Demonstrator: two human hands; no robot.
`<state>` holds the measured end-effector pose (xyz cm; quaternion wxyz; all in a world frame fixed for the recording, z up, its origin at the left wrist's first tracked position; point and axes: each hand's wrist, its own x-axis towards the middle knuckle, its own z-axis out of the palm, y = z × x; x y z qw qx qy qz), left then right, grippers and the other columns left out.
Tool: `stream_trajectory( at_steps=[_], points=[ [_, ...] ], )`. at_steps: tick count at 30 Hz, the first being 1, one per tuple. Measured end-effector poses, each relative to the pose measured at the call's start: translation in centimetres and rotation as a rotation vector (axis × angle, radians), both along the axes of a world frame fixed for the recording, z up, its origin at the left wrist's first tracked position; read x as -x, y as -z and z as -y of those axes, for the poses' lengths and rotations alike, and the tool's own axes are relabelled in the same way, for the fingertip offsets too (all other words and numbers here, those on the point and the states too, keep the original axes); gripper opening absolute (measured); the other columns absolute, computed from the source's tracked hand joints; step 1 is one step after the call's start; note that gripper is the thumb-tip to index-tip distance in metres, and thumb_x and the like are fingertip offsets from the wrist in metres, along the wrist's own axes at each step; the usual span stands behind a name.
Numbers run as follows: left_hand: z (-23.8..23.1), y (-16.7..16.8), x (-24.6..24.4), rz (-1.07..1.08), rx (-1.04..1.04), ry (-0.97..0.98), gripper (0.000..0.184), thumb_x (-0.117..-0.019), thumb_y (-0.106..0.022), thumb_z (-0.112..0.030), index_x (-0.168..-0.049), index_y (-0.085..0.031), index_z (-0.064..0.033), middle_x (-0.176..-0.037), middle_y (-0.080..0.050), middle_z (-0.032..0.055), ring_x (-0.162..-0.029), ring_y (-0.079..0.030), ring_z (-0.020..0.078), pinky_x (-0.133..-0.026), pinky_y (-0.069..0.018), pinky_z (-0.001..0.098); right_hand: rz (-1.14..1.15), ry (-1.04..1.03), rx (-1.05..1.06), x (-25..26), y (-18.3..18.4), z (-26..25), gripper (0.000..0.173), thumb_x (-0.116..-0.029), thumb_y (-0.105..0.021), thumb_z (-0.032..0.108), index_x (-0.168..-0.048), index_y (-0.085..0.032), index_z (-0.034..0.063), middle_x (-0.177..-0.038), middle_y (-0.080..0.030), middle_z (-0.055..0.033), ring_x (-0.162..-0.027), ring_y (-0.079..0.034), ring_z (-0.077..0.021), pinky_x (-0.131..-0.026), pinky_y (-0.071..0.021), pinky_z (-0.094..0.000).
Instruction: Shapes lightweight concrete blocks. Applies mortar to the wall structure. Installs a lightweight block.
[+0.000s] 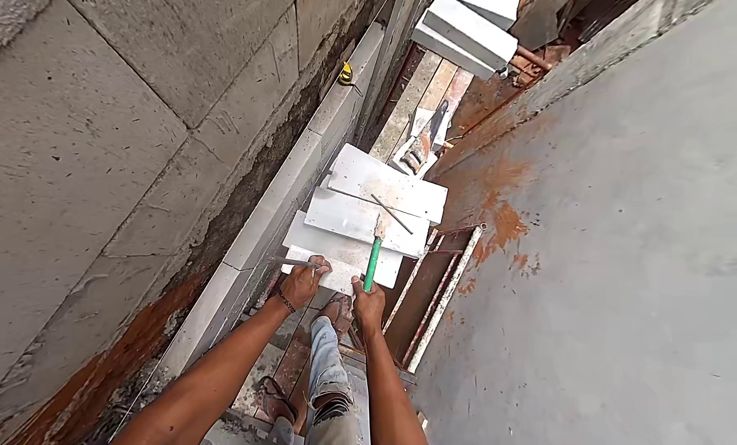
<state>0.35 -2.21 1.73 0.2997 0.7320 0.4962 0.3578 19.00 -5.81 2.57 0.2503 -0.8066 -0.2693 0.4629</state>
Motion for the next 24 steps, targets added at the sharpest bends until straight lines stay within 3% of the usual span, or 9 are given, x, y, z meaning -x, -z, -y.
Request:
stream_trajectory(
  at_steps=[7, 11, 14, 16, 20, 24],
  points=[
    [-0.3, -1.3, 0.1, -0.112, -0.014, 0.087, 0.041, -0.1098, -0.042, -0.031, -0.105, -0.067, 0.0008, -0.094, -0.074, 0.0159, -0.087, -0.074, 0.0255, -0.079, -0.0591, 0.0355, 0.012, 0.012, 0.015, 0.1, -0.1, -0.1, 0.03, -0.0984, -0.071, 0.033, -0.107, -0.071, 0.0036, -0.067, -0.057, -0.0044, -0.051, -0.048, -0.0146, -0.052, -0.0442, -0.0367],
    [-0.7, -0.6, 0.0, -0.112, 0.087, 0.258, 0.033, -0.1079, -0.048, -0.022, -0.115, -0.067, 0.0037, -0.105, -0.074, 0.0194, -0.095, -0.075, 0.0297, -0.087, -0.0593, 0.0397, 0.018, 0.016, 0.027, 0.3, -0.1, -0.1, 0.03, -0.0987, -0.07, 0.032, -0.108, -0.071, 0.0032, -0.066, -0.056, -0.0047, -0.048, -0.047, -0.0139, -0.049, -0.0435, -0.0351],
    [-0.2, 1.3, 0.2, -0.091, 0.089, 0.187, 0.042, -0.1102, -0.042, -0.03, -0.111, -0.068, 0.0027, -0.105, -0.075, 0.0174, -0.094, -0.075, 0.0288, -0.084, -0.0598, 0.0398, 0.036, 0.001, 0.028, 0.3, -0.3, -0.1, 0.029, -0.0985, -0.071, 0.032, -0.106, -0.072, 0.0036, -0.067, -0.057, -0.0045, -0.052, -0.048, -0.0143, -0.053, -0.0436, -0.0365],
    [0.2, 2.3, 0.2, -0.022, 0.091, 0.083, 0.045, -0.1111, -0.039, -0.035, -0.11, -0.065, 0.0016, -0.101, -0.077, 0.0138, -0.091, -0.076, 0.0248, -0.08, -0.0607, 0.0382, 0.051, -0.017, 0.02, 0.2, -0.2, 0.0, 0.029, -0.0979, -0.071, 0.032, -0.099, -0.071, 0.0029, -0.065, -0.056, -0.0045, -0.052, -0.048, -0.0154, -0.054, -0.0438, -0.0384],
    [0.1, 3.1, 0.1, 0.025, 0.007, 0.051, 0.042, -0.111, -0.04, -0.033, -0.107, -0.066, -0.0005, -0.098, -0.077, 0.012, -0.089, -0.076, 0.0209, -0.079, -0.06, 0.0334, 0.074, -0.04, 0.011, 0.2, -0.2, -0.3, 0.03, -0.0981, -0.071, 0.033, -0.097, -0.071, 0.0028, -0.067, -0.057, -0.0057, -0.056, -0.05, -0.0176, -0.059, -0.0452, -0.0418],
    [-0.1, 3.5, -0.2, -0.013, -0.066, 0.051, 0.041, -0.111, -0.039, -0.032, -0.104, -0.066, -0.0015, -0.096, -0.077, 0.0118, -0.086, -0.076, 0.0204, -0.076, -0.0598, 0.0314, 0.057, -0.015, 0.001, 0.2, -0.2, -0.5, 0.028, -0.0984, -0.07, 0.031, -0.1, -0.071, 0.0031, -0.067, -0.057, -0.0042, -0.054, -0.05, -0.0149, -0.055, -0.0448, -0.0379]
  ],
)
